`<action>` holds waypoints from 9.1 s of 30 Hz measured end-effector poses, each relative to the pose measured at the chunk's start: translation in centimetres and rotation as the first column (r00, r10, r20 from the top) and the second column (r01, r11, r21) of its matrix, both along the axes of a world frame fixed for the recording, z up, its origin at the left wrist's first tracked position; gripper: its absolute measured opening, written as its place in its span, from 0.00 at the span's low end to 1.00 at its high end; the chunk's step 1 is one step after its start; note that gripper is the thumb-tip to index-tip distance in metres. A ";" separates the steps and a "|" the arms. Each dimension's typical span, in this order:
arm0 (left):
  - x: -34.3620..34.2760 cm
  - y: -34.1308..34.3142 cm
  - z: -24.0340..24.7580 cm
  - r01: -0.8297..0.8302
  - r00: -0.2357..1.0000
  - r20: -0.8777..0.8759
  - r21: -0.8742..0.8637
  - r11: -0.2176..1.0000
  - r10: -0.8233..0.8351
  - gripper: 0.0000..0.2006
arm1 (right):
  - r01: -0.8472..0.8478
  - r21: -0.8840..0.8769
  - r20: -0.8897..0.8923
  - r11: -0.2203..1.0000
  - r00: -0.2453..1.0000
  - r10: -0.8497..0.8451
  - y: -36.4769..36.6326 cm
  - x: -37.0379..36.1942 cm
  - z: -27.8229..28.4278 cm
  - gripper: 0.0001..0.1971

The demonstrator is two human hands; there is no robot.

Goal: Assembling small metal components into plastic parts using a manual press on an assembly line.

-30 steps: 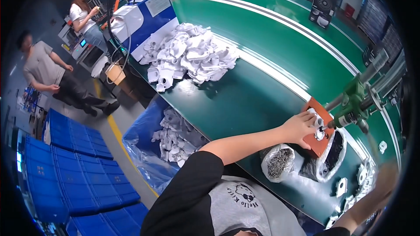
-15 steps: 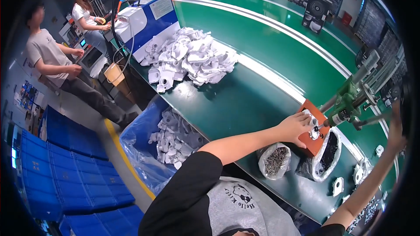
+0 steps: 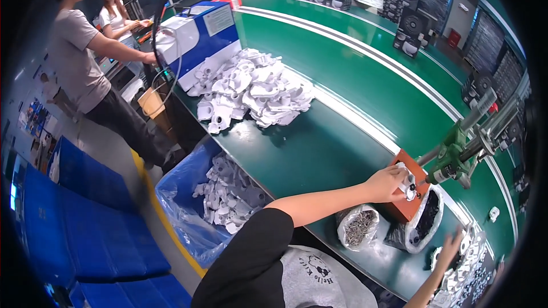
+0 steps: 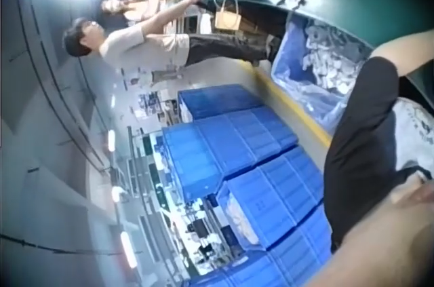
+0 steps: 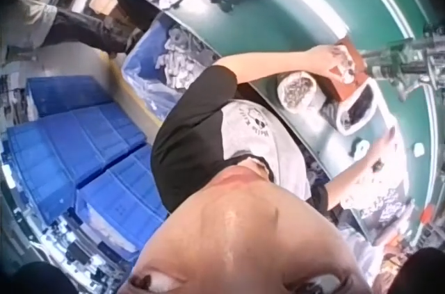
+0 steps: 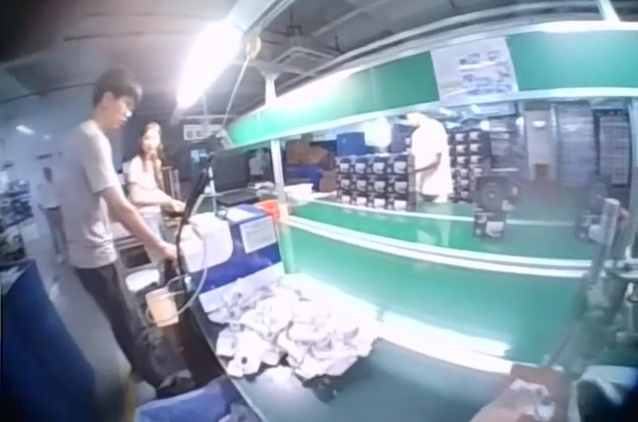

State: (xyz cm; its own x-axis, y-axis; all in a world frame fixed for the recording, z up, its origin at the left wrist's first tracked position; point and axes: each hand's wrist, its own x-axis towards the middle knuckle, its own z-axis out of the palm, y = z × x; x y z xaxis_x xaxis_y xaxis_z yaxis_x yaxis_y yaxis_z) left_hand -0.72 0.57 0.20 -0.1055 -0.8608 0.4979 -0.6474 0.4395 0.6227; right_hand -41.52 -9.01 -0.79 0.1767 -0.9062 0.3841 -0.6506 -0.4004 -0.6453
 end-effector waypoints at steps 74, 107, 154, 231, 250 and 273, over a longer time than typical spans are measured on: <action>34.1 27.5 -3.2 -0.997 0.070 0.345 -0.007 0.077 0.936 0.11 | -0.729 0.132 0.896 0.672 -0.202 -0.395 11.1 2.5 -4.1 0.27; -3.1 11.6 2.9 0.215 0.581 -0.801 0.323 0.922 0.145 0.12 | -0.677 0.187 0.190 0.712 0.736 0.649 17.7 22.8 7.5 0.44; -5.8 12.0 3.9 0.138 0.896 -0.437 0.108 0.984 -0.078 0.23 | -0.555 0.077 0.705 0.828 0.617 0.349 15.7 21.3 4.8 0.43; 0.3 0.1 1.4 0.032 0.895 0.445 -0.094 0.995 0.013 0.24 | -0.055 -0.157 0.283 0.986 0.954 0.098 2.6 20.3 4.2 0.05; 0.0 -0.9 1.1 0.020 0.949 0.316 -0.050 0.999 -0.003 0.16 | -0.136 -0.133 0.327 0.982 0.929 0.173 2.6 21.2 1.7 0.06; -0.3 0.9 1.2 0.034 0.944 0.330 -0.109 0.993 0.004 0.30 | -0.305 -0.240 -0.019 0.922 0.951 0.309 3.7 23.0 2.9 0.05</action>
State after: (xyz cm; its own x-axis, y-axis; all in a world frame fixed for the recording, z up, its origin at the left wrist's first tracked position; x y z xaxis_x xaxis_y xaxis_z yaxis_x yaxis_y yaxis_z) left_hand -0.98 1.51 1.44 -0.2926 -0.7986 0.5260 -0.8006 0.5054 0.3218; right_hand -18.50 -5.29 2.10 0.4226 -0.6909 0.5865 -0.4601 -0.7211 -0.5180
